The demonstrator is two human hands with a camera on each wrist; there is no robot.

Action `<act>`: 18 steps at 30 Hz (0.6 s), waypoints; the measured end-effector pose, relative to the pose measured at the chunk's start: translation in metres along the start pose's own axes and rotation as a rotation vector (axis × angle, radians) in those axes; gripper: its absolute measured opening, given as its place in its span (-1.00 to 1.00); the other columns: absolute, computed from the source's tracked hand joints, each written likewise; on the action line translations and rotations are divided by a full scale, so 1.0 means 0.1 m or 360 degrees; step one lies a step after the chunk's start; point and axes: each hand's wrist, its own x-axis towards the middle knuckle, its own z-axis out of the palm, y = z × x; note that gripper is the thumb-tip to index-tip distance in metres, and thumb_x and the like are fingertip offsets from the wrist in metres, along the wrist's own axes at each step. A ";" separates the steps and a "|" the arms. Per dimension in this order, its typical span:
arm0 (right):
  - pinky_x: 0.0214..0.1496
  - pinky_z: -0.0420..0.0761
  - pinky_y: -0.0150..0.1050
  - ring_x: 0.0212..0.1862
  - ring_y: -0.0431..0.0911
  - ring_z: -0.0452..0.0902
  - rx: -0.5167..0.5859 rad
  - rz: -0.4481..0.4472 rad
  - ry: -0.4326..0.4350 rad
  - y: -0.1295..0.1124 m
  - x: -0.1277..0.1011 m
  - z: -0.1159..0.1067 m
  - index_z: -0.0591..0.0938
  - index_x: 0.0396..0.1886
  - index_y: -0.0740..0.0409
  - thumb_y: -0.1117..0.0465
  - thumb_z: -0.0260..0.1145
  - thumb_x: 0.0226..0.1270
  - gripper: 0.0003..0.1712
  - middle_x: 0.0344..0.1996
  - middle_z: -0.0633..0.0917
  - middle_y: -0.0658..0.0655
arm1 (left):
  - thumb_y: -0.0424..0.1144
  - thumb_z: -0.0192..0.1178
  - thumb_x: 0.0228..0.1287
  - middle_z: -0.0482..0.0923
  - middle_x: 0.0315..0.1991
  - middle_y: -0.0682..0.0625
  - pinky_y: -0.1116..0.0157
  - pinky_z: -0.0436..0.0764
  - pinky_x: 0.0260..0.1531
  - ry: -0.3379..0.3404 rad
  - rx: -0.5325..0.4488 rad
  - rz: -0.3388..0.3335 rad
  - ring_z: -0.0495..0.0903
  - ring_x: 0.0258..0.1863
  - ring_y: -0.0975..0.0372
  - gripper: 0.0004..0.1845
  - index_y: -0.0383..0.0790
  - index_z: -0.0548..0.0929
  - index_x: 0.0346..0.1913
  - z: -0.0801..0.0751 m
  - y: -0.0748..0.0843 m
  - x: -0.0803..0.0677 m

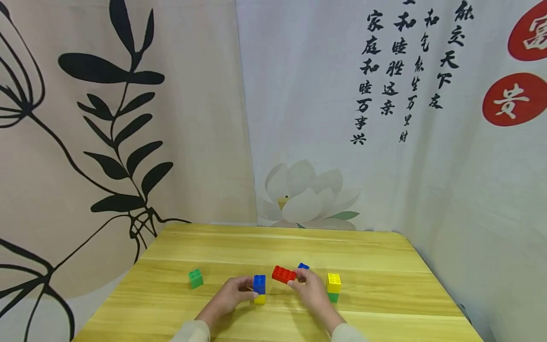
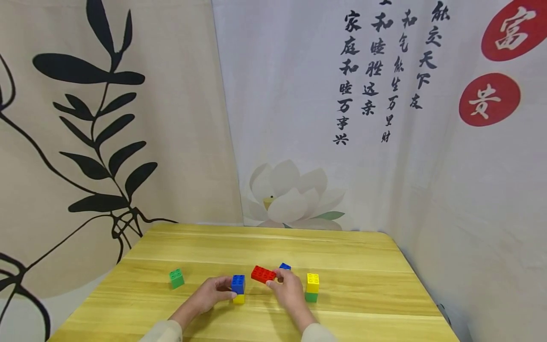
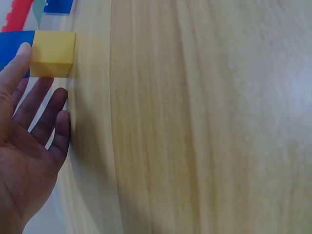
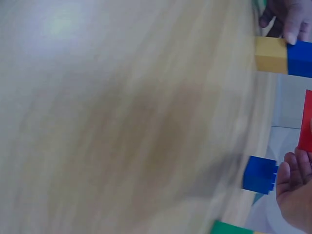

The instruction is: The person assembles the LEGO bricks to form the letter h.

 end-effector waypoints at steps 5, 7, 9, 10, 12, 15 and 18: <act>-0.14 0.64 -0.24 -0.12 -0.08 0.57 0.0050 -0.0032 -0.0046 -0.12 0.02 -0.12 0.61 0.11 0.25 0.15 0.39 0.28 -0.55 -0.13 0.70 0.14 | -0.13 0.34 0.26 0.66 0.03 -0.11 0.07 0.62 0.05 -0.0005 -0.0010 -0.0002 0.61 0.02 0.10 -0.53 -0.27 0.59 0.16 0.02 0.03 0.01; -0.17 0.64 -0.27 -0.11 -0.08 0.58 0.0031 -0.0046 -0.0045 -0.16 0.03 -0.18 0.61 0.13 0.25 0.13 0.39 0.29 -0.54 -0.11 0.70 0.15 | -0.13 0.33 0.26 0.66 0.03 -0.11 0.06 0.62 0.05 -0.0005 -0.0014 0.0006 0.61 0.02 0.09 -0.53 -0.27 0.59 0.17 0.03 0.04 0.01; -0.20 0.63 -0.30 -0.11 -0.07 0.59 0.0015 -0.0071 -0.0031 -0.20 0.04 -0.25 0.61 0.13 0.25 0.12 0.39 0.29 -0.53 -0.11 0.71 0.15 | -0.14 0.33 0.26 0.66 0.04 -0.11 0.06 0.62 0.06 -0.0001 -0.0009 0.0020 0.61 0.03 0.09 -0.55 -0.26 0.59 0.16 0.05 0.05 0.02; -0.20 0.62 -0.31 -0.10 -0.07 0.60 0.0007 -0.0078 -0.0024 -0.21 0.04 -0.28 0.61 0.13 0.25 0.11 0.39 0.29 -0.53 -0.11 0.72 0.15 | -0.14 0.33 0.26 0.66 0.04 -0.11 0.05 0.62 0.06 0.0002 -0.0007 0.0026 0.61 0.03 0.08 -0.55 -0.26 0.60 0.16 0.06 0.06 0.03; -0.24 0.60 -0.34 -0.10 -0.07 0.60 0.0003 -0.0081 -0.0021 -0.23 0.05 -0.35 0.61 0.14 0.25 0.10 0.39 0.29 -0.51 -0.11 0.72 0.14 | -0.13 0.34 0.25 0.66 0.04 -0.10 0.04 0.61 0.07 0.0007 -0.0001 0.0026 0.62 0.02 0.09 -0.56 -0.24 0.60 0.15 0.07 0.07 0.04; -0.26 0.57 -0.33 -0.10 -0.07 0.60 0.0020 -0.0076 -0.0038 -0.24 0.06 -0.44 0.60 0.16 0.25 0.09 0.38 0.29 -0.50 -0.09 0.72 0.15 | -0.14 0.34 0.25 0.66 0.04 -0.10 0.02 0.60 0.07 0.0013 0.0010 0.0028 0.62 0.02 0.08 -0.57 -0.22 0.61 0.13 0.10 0.09 0.06; -0.25 0.58 -0.32 -0.09 -0.09 0.58 0.0022 -0.0061 -0.0060 -0.23 0.07 -0.53 0.60 0.16 0.22 0.08 0.38 0.29 -0.50 -0.07 0.72 0.12 | -0.15 0.35 0.24 0.66 0.03 -0.11 0.01 0.60 0.08 0.0011 0.0010 0.0029 0.62 0.02 0.07 -0.57 -0.23 0.61 0.13 0.13 0.11 0.08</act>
